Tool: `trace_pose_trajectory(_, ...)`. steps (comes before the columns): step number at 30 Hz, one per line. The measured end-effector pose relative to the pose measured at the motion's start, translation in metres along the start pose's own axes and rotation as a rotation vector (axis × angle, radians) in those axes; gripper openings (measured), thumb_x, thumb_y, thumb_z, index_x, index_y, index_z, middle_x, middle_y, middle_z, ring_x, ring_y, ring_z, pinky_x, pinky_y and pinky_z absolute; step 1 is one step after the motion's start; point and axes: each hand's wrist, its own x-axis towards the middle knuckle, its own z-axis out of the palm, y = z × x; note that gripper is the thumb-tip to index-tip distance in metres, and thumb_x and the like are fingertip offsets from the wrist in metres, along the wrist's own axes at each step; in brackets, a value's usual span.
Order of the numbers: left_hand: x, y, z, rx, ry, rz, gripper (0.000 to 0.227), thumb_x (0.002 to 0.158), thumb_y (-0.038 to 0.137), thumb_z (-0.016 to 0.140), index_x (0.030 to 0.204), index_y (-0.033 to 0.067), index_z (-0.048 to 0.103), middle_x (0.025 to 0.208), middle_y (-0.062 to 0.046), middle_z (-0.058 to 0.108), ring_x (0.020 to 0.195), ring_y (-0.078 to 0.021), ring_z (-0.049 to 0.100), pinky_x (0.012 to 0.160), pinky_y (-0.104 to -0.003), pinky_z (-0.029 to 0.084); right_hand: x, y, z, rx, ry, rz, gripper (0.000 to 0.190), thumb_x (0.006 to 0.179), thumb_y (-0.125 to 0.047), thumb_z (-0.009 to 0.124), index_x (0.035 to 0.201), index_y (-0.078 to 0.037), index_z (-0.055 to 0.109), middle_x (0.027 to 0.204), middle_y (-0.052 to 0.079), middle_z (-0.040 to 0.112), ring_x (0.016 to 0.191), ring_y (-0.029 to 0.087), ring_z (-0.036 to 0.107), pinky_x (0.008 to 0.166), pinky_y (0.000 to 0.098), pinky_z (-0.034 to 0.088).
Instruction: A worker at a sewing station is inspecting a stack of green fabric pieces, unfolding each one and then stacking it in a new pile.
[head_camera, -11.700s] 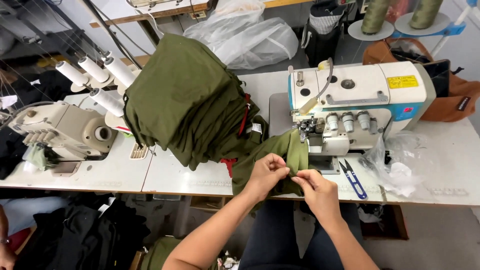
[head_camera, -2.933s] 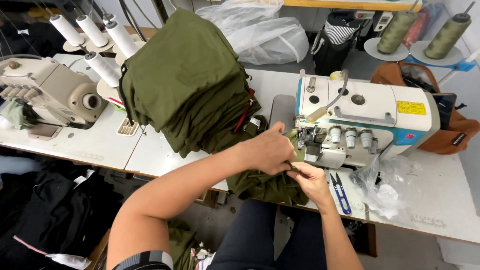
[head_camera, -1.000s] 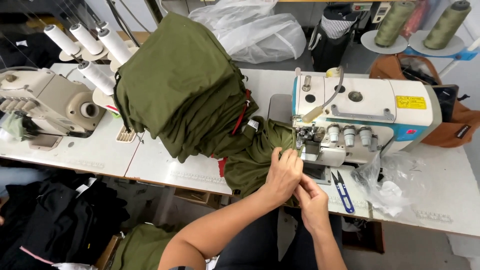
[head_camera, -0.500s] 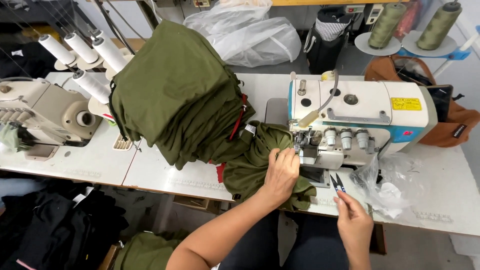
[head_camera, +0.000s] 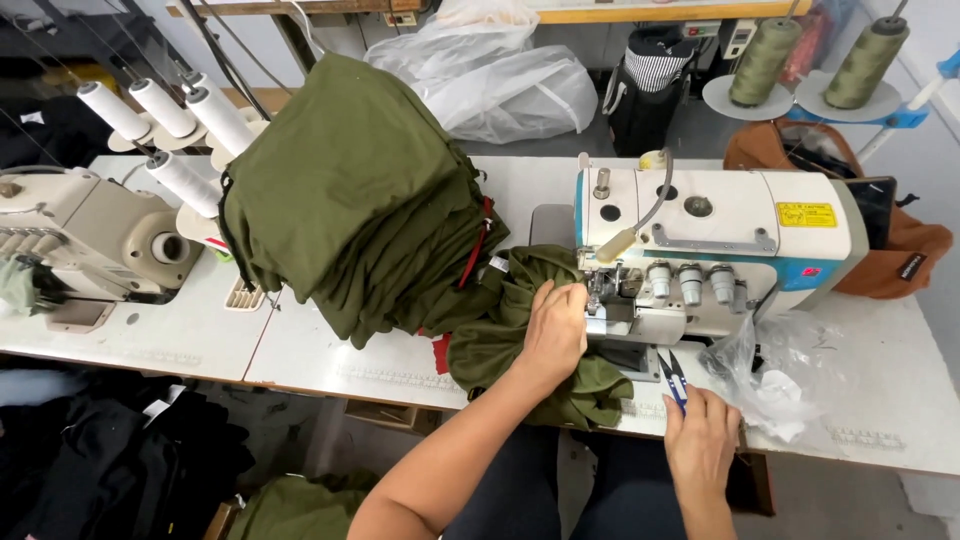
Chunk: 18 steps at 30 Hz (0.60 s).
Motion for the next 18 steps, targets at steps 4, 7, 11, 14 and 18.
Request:
trace_pose_trajectory(4,0.012,-0.014,0.011,0.011,-0.029,-0.077,0.022,0.084,-0.015,0.045,0.097,-0.0002,0.054,0.081,-0.016,0.063,0.081,-0.0357,0.063,0.115,-0.056,0.039,-0.002,0.0,0.006,-0.052,0.037,-0.08,0.024,0.095,-0.012,0.078,0.117,-0.003,0.075,0.108,0.012,0.065,0.097,0.031,0.058,0.09,0.0395,0.056)
trace_pose_trajectory(7,0.013,-0.027,0.02,0.096,-0.012,-0.101,0.035,0.079,-0.016,0.051,0.11,-0.0014,0.06,0.091,-0.017,0.069,0.091,-0.0351,0.065,0.115,-0.052,0.04,-0.002,0.004,0.004,-0.018,0.038,0.012,0.009,0.103,-0.002,0.062,0.102,-0.003,0.071,0.09,0.016,0.062,0.088,0.039,0.062,0.076,0.0482,0.056)
trace_pose_trajectory(11,0.002,-0.03,0.015,0.127,0.104,-0.055,0.025,0.083,-0.011,0.055,0.102,0.0006,0.066,0.1,-0.016,0.071,0.101,-0.0352,0.067,0.108,-0.053,0.044,0.016,-0.014,-0.031,0.253,-0.353,0.509,0.027,0.109,-0.016,0.048,0.129,-0.006,0.064,0.104,0.015,0.076,0.1,0.039,0.07,0.084,0.0493,0.052)
trace_pose_trajectory(14,-0.017,-0.028,0.008,0.135,0.174,-0.025,0.021,0.087,-0.012,0.06,0.103,-0.0005,0.067,0.111,-0.018,0.07,0.109,-0.0352,0.066,0.109,-0.053,0.044,0.044,-0.053,-0.072,0.443,-0.305,0.433,0.034,0.101,-0.019,0.06,0.133,-0.009,0.065,0.108,0.01,0.077,0.098,0.029,0.073,0.087,0.0419,0.054)
trace_pose_trajectory(18,-0.034,-0.02,-0.004,0.09,0.278,0.06,0.026,0.084,-0.018,0.067,0.108,-0.0051,0.066,0.118,-0.023,0.066,0.116,-0.0389,0.063,0.108,-0.057,0.045,0.074,-0.093,-0.063,0.413,-0.064,-0.001,0.036,0.091,-0.017,0.078,0.127,-0.014,0.075,0.094,0.003,0.065,0.087,0.023,0.066,0.074,0.0384,0.053)
